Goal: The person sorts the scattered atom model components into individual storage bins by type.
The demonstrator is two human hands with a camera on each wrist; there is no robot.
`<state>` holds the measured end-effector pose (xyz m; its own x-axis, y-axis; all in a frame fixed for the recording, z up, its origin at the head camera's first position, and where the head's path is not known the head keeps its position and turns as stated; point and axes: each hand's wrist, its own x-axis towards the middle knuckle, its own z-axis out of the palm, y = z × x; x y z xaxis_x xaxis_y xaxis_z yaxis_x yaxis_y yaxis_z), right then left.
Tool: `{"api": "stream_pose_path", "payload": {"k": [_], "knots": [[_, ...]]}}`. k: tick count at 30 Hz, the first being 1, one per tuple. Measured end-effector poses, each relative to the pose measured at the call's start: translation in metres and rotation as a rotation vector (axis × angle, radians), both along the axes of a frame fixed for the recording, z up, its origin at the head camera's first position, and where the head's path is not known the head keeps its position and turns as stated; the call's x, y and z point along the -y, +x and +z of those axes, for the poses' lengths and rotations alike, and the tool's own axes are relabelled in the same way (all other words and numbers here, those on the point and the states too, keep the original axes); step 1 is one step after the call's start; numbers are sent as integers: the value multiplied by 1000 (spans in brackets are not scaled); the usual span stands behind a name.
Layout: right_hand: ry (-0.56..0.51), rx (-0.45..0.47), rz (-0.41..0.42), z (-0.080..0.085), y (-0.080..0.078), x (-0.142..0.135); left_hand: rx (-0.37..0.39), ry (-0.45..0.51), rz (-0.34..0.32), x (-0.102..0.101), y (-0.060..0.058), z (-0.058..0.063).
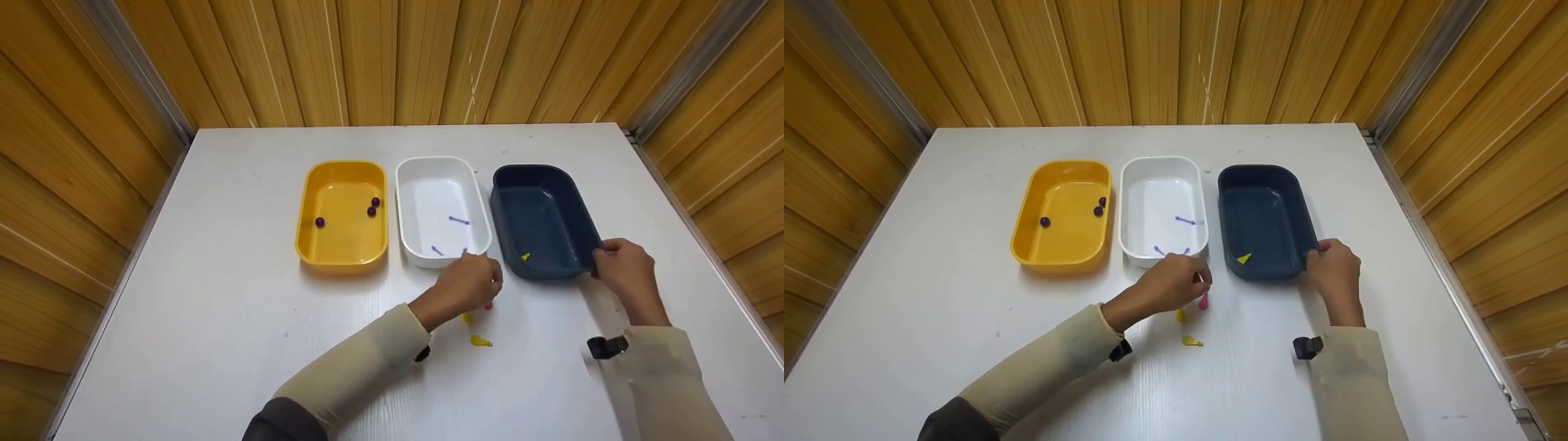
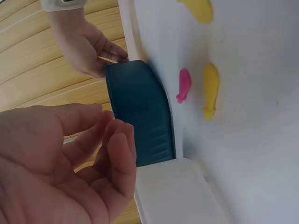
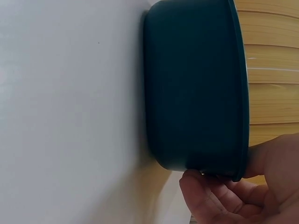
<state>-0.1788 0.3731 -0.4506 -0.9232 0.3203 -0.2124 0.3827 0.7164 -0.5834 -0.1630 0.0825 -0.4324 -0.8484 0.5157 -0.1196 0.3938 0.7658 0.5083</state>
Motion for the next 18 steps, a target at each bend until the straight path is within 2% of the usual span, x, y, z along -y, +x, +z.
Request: {"api": "stream_pose_path", "payload": {"k": [3,10,13,18], "knots": [[-31,4,-9,0,0,0,36,-41,-32,6,7,-1],[-86,2,-13,0,-1,-2,32,-156,-86,15,25,-7],[-90,7,-10,1,-1,-3,54,-180,-94,16,33,-13],[-58,22,4,2,0,-4,35,-222,-131,16,41,-22]]}}
